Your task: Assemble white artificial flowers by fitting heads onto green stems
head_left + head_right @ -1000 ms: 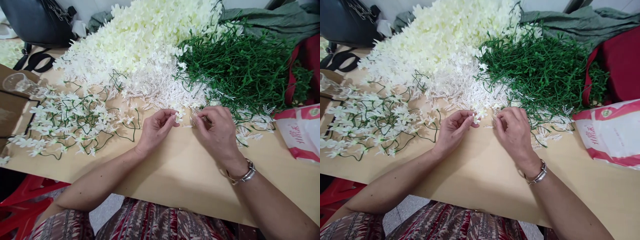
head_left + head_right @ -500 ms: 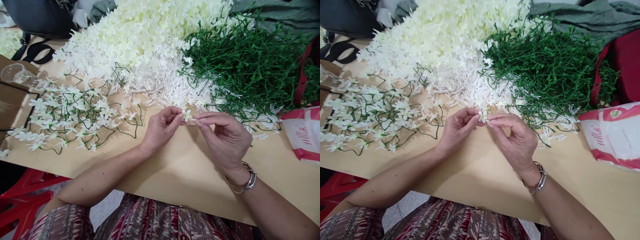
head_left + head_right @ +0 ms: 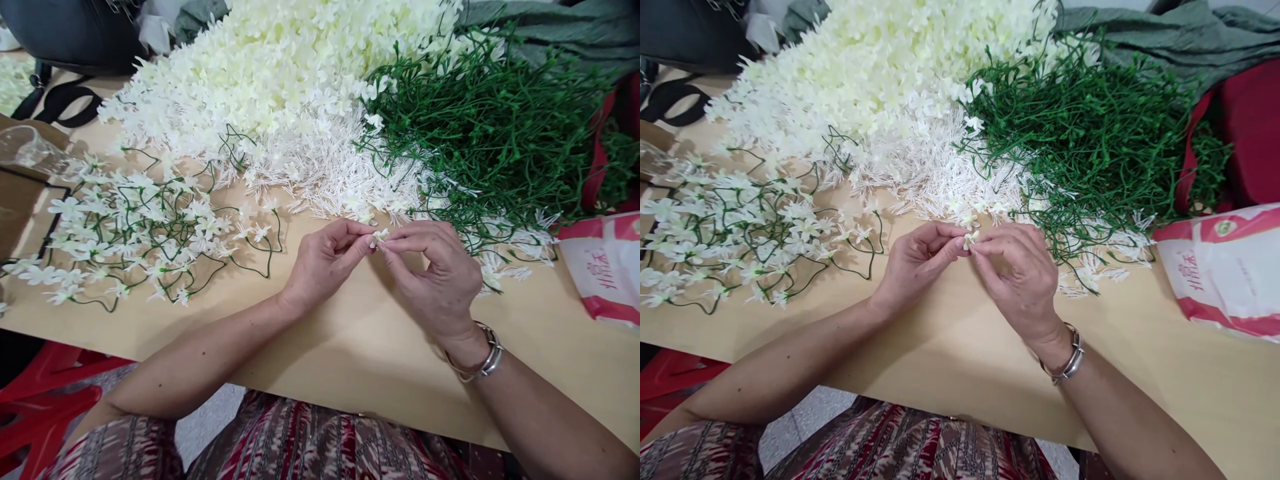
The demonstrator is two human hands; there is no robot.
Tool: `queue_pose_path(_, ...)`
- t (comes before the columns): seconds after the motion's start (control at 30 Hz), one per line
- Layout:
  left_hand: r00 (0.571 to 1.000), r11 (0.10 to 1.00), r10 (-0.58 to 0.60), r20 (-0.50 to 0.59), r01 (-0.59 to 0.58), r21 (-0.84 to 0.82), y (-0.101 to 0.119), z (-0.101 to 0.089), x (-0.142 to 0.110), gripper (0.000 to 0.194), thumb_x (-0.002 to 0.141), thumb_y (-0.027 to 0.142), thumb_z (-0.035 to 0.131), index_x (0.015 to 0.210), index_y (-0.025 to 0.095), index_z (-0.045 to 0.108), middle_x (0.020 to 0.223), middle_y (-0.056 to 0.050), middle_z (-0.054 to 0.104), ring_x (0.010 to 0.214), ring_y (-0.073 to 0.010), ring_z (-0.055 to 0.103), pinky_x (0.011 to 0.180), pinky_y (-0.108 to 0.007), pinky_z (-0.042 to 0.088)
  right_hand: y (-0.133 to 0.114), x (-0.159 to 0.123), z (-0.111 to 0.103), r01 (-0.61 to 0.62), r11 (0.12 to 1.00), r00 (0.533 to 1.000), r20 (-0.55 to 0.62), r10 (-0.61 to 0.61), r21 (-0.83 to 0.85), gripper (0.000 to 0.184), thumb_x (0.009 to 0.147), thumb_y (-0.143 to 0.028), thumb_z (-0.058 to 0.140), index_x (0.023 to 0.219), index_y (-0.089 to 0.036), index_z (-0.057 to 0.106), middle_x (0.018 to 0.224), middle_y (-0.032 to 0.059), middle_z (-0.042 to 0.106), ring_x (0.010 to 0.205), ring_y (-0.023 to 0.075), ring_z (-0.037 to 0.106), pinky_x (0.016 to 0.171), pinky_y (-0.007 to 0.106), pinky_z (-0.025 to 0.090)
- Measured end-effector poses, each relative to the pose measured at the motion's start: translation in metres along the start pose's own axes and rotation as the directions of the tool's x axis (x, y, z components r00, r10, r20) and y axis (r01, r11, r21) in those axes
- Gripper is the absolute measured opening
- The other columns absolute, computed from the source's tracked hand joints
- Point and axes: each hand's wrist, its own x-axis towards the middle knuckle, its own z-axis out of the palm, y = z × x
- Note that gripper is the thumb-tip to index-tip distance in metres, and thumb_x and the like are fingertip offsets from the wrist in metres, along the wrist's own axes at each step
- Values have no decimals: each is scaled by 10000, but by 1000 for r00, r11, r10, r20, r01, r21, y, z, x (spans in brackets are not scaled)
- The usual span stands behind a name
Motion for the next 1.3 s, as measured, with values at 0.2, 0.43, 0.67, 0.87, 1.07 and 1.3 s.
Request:
queue_pose_path(0.2,994,979,108,21,-110,174,0,1,-3,192,996,361,711,1066,190,763,974,-65,833,897,-154,781,819,-264,602,3,0,3,74,996,995,-58,-77,-57,224,945,-142,757,948,-347,668,885,-12,797,851,265,763,787,483,585)
queue_pose_path(0.43,983,960,182,21,-182,212,0,2,-3,173,1033,352,655,1068,199,729,961,-58,818,886,-148,768,825,-268,592,3,1,6,54,997,995,-89,-49,54,242,908,-116,794,953,-327,685,877,-17,788,829,246,756,788,462,597)
queue_pose_path(0.67,962,940,265,70,-274,202,0,-1,2,182,1052,365,634,1060,208,724,1004,-62,790,930,-152,745,856,-278,585,12,-4,7,-215,919,969,-47,244,330,139,890,-209,841,918,-302,740,1125,37,743,1091,257,724,958,500,603)
queue_pose_path(0.87,949,932,296,111,-313,185,2,-2,2,152,1054,322,637,1110,195,699,1056,-79,783,965,-152,748,877,-275,584,19,0,6,-179,887,982,24,187,426,163,916,-144,801,927,-295,739,968,41,775,941,245,766,823,457,661)
queue_pose_path(1.07,983,978,182,38,-185,93,2,1,-2,259,968,387,774,1116,184,710,1067,-82,785,965,-162,766,913,-282,598,9,1,0,-18,972,994,-102,43,234,282,902,-60,775,995,-324,744,942,35,765,909,265,765,792,489,656)
queue_pose_path(1.3,983,983,184,-4,-184,9,3,2,-4,188,939,372,807,940,191,757,950,-39,787,892,-130,736,889,-254,602,4,7,-7,259,966,962,-95,-256,24,306,860,17,790,1001,-243,710,934,44,783,887,226,773,786,418,659)
